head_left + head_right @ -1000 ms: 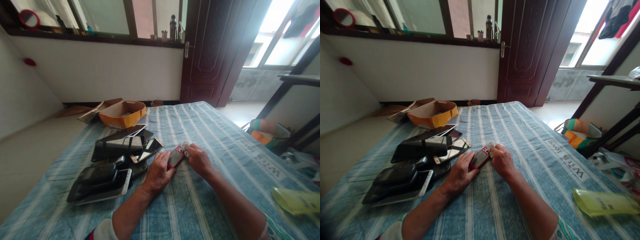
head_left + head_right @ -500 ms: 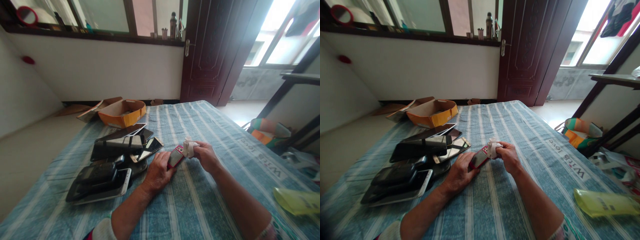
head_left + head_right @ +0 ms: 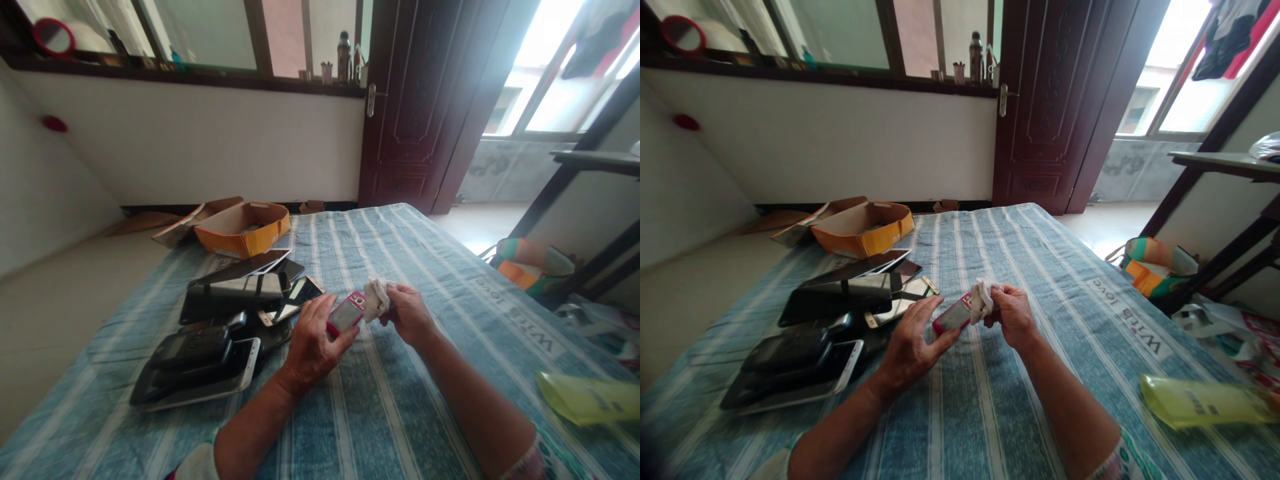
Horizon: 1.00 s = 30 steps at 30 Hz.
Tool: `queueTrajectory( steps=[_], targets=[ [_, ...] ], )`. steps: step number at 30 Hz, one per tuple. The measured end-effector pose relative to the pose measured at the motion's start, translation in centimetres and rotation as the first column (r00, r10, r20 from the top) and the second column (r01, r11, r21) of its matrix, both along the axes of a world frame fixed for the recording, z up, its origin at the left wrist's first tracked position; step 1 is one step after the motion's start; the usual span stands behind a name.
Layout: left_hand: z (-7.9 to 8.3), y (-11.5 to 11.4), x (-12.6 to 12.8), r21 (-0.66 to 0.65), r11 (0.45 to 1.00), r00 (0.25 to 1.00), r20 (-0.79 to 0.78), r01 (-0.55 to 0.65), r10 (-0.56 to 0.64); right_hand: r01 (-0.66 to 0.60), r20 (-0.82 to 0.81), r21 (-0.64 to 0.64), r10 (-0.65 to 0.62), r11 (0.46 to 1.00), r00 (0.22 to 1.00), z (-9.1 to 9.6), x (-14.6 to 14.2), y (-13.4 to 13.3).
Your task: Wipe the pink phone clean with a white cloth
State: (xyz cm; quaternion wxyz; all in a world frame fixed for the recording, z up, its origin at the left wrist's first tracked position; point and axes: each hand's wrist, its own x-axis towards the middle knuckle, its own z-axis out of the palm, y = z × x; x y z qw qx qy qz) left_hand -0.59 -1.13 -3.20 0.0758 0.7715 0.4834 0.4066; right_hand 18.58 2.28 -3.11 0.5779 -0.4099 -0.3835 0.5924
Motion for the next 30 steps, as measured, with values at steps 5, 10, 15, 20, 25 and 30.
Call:
queueTrajectory(
  steps=[5, 10, 15, 20, 25, 30],
  targets=[
    [2.1, -1.9, 1.8, -0.343, 0.926, 0.944, 0.328, 0.160, -0.042, -0.059, 0.156, -0.010, 0.060, 0.998, 0.986, 0.7, -2.8, -2.1],
    [2.4, -2.1, 2.3, -0.465, 0.841, 0.837, 0.547, 0.277, 0.026, -0.199, 0.145, -0.071, 0.207, 0.977, 0.967, 1.3, -3.5, -3.0],
    [2.2, -1.3, 1.7, -0.519, 0.746, 0.670, 0.730, 0.417, 0.134, -0.318, -0.030, -0.118, 0.316, 0.941, 0.948, 0.6, -2.1, -2.0],
    [2.8, -1.2, 1.5, -0.580, 0.647, 0.578, 0.776, 0.495, 0.253, -0.373, -0.150, -0.115, 0.355, 0.921, 0.923, -0.2, -1.5, -1.5],
    [3.1, -1.1, 1.5, -0.602, 0.635, 0.537, 0.777, 0.484, 0.327, -0.401, -0.206, -0.146, 0.369, 0.904, 0.906, -0.2, -1.5, -1.6],
    [2.5, -1.1, 1.6, -0.612, 0.685, 0.572, 0.747, 0.395, 0.338, -0.402, -0.199, -0.126, 0.374, 0.907, 0.906, -0.6, -1.8, -1.6]
  ],
)
